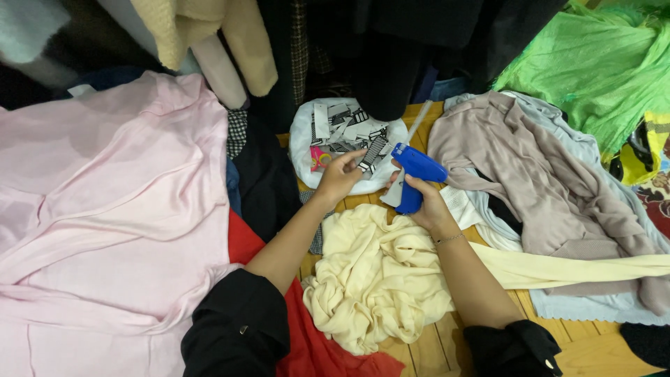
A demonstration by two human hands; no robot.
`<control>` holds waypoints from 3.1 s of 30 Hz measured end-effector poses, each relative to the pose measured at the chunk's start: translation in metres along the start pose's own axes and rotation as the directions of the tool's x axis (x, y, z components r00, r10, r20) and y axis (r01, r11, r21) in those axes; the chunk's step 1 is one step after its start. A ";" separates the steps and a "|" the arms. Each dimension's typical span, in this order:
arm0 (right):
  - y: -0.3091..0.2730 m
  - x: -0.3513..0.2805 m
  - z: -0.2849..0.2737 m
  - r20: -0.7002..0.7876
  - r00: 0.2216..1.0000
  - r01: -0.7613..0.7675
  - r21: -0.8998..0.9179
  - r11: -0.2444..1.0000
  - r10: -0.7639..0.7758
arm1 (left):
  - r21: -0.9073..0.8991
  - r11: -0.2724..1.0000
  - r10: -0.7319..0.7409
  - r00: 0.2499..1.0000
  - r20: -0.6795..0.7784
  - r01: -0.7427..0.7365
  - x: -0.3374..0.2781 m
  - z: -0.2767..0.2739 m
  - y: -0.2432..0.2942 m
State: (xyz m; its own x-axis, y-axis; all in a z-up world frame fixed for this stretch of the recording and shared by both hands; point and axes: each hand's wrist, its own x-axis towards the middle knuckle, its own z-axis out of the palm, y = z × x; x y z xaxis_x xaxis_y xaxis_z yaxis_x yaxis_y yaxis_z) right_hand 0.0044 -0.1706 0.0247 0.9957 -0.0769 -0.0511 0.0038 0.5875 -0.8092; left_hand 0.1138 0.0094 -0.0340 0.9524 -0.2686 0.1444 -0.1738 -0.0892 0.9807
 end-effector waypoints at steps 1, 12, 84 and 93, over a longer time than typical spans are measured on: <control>-0.002 -0.001 0.002 0.000 1.000 0.000 -0.001 1.000 0.000 | -0.001 1.000 0.000 1.000 -0.001 0.000 0.002 0.000 -0.002; -0.002 -0.001 0.000 0.020 0.999 -0.025 0.000 1.000 0.025 | 0.006 0.995 0.097 0.964 0.247 -0.102 -0.021 -0.008 0.042; -0.013 -0.051 -0.072 0.103 0.967 -0.234 -0.023 0.972 0.235 | 0.335 0.942 -0.039 0.997 0.068 0.014 -0.113 -0.053 0.067; -0.007 -0.053 -0.081 0.107 0.969 -0.217 -0.051 0.975 0.221 | 0.283 0.959 -0.045 0.988 0.151 0.000 -0.118 -0.060 0.078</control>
State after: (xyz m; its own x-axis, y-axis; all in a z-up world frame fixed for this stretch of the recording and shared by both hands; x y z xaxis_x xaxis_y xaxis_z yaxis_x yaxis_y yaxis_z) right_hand -0.0555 -0.2353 -0.0144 0.9759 0.1417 -0.1660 -0.2170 0.5484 -0.8076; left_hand 0.0033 0.0915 0.0333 0.9104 -0.4062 0.0788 -0.2377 -0.3575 0.9032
